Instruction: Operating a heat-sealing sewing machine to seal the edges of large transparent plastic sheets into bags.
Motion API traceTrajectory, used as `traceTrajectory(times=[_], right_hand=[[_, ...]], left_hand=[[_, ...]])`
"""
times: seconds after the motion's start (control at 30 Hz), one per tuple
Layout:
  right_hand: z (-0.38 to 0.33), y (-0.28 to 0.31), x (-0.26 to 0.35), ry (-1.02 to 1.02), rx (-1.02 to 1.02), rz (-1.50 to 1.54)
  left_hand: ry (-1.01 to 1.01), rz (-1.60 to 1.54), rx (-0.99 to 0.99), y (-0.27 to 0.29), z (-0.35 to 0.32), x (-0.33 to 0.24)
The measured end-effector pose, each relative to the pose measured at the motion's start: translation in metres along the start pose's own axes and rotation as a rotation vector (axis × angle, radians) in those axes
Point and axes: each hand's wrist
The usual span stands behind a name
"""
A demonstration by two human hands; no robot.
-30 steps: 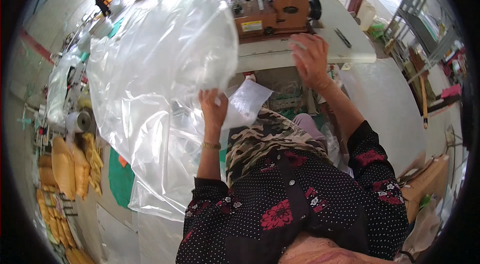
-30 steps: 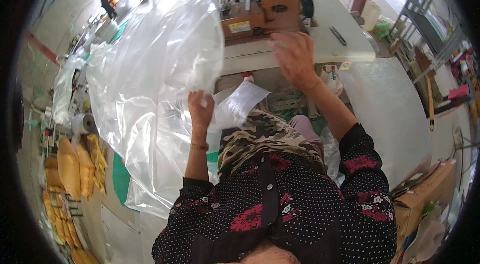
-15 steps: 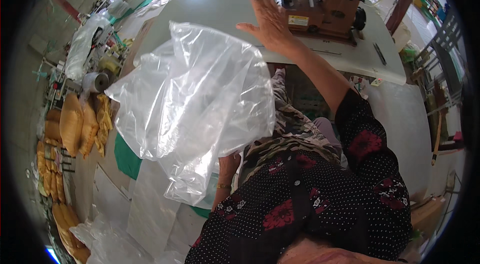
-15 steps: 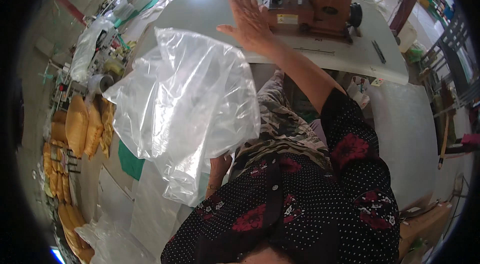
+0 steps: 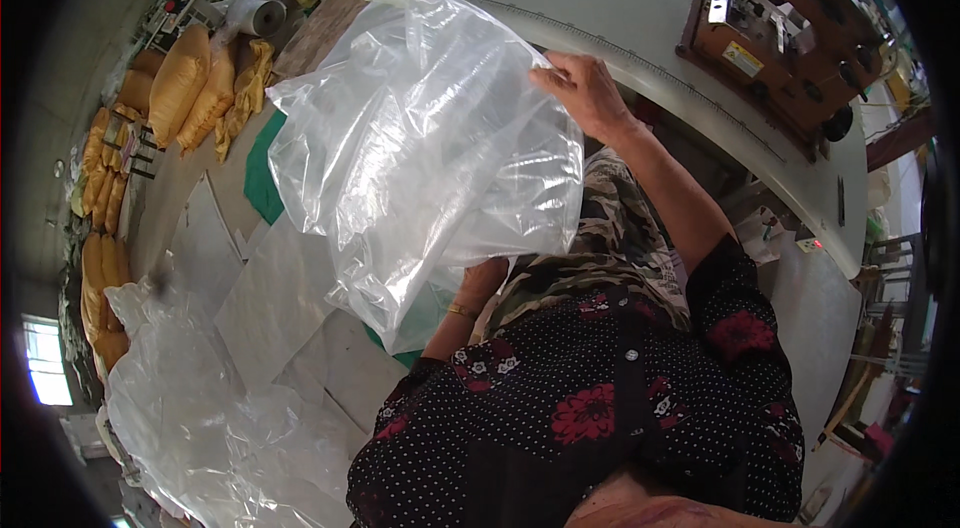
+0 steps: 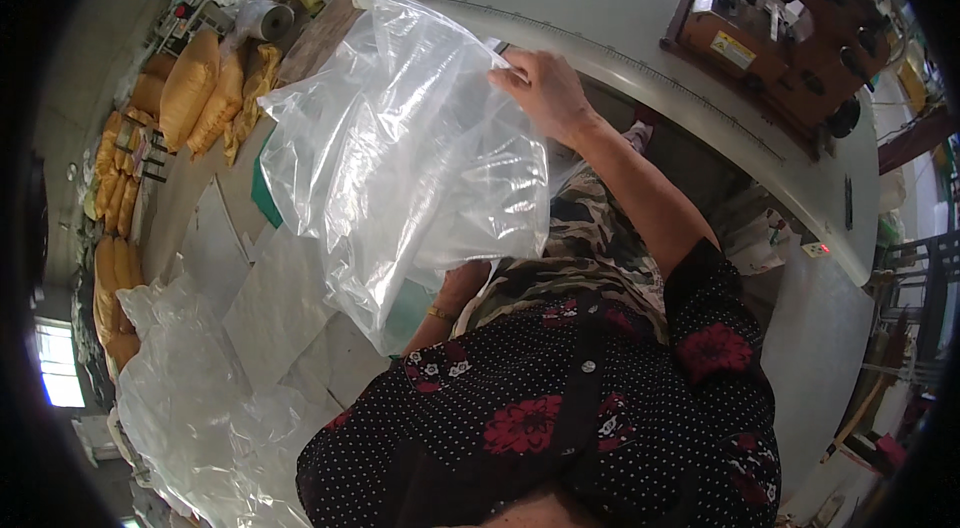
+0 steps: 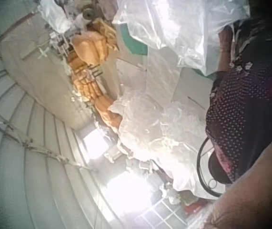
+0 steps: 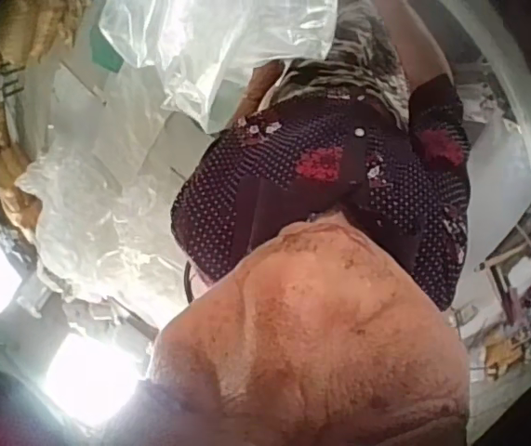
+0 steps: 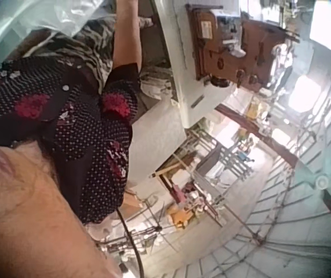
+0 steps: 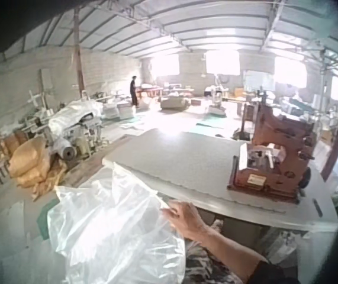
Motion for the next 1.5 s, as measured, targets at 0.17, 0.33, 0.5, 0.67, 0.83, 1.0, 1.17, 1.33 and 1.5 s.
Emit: traceTrajectory(times=[0.17,0.33,0.5,0.67,0.83,1.0,1.17,1.33,1.5], right_hand=[[-0.022,-0.004,-0.006,0.273,-0.147,-0.258],[-0.06,0.001,-0.016,0.629,-0.09,-0.328],[-0.108,-0.005,0.008,0.76,-0.004,-0.399],[-0.135,-0.012,0.015,0.756,0.04,-0.415],[-0.149,-0.018,0.015,0.746,0.139,-0.476],[-0.159,-0.011,0.013,0.747,0.24,-0.303],[-0.162,0.0,0.02,0.694,0.387,-0.103],[-0.132,0.016,0.027,0.477,-0.077,0.131],[-0.096,0.009,0.049,0.222,-0.14,0.186]], left_hand=[[-0.039,0.035,0.263,0.06,-0.003,-0.056],[0.029,-0.366,0.177,0.153,0.029,-0.123],[0.107,-0.682,-0.581,0.175,0.089,-0.142],[0.045,-0.523,-0.744,0.18,0.115,-0.147],[0.15,-0.774,-0.727,0.177,0.113,-0.155],[0.225,-1.048,-0.563,0.177,0.107,-0.152],[0.275,-1.3,-0.368,0.165,0.11,-0.143],[0.387,-1.386,-0.23,0.161,0.107,-0.152],[0.392,-1.368,-0.08,0.155,0.101,-0.156]])
Point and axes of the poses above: each hand's wrist, its own z-axis towards the middle knuckle, its own y-axis out of the back of the hand, x = y × z, and after that the axes turned 14 degrees about -x, right-handed
